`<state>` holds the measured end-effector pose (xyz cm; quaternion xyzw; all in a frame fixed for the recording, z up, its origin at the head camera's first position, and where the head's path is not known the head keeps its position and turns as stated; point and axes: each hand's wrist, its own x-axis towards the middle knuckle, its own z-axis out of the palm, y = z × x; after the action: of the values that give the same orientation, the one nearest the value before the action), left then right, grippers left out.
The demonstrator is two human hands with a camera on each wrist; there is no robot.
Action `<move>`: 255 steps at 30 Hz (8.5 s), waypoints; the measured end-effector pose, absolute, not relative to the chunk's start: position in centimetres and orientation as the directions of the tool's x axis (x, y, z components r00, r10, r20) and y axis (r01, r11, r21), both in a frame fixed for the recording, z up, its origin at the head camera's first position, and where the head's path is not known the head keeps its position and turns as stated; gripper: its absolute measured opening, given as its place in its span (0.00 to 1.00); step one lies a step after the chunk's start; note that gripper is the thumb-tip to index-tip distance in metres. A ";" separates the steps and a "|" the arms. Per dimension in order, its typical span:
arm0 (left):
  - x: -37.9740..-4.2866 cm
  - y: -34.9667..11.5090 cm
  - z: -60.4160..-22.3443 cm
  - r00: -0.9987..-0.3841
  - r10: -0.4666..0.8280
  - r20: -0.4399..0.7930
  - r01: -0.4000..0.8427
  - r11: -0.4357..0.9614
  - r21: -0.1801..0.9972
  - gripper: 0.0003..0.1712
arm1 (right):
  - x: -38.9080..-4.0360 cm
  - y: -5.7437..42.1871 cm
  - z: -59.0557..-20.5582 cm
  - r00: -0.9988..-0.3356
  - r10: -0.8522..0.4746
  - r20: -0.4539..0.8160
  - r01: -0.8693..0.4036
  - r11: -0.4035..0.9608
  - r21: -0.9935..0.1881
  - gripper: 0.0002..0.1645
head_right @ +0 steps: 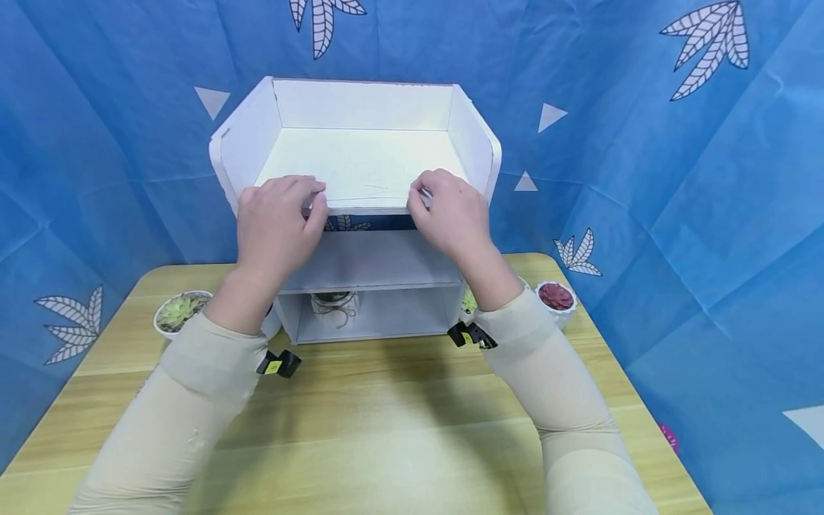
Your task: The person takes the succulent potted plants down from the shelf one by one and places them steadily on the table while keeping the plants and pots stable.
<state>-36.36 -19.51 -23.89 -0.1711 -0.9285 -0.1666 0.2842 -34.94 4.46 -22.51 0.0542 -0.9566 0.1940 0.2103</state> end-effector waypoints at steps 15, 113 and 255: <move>-36.1 -19.6 -23.5 -0.776 0.221 0.591 0.439 0.862 0.255 0.23 | -35.0 4.5 -22.6 -0.899 -0.023 0.437 -0.194 0.916 -0.351 0.24; -23.2 -18.4 -35.7 -0.765 0.151 0.627 0.518 0.723 0.458 0.15 | -30.8 7.2 -23.4 -0.882 -0.106 0.460 -0.279 0.903 -0.327 0.25; -31.3 -17.8 -45.4 -0.996 -0.012 0.089 0.064 0.596 0.800 0.54 | -31.1 7.3 -23.9 -0.843 -0.122 0.523 -0.312 0.904 -0.291 0.22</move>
<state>-31.31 -17.82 -45.41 -0.0145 -0.8924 -0.4491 0.0425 -31.10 7.31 -23.94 0.1151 -0.9419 0.1858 0.2552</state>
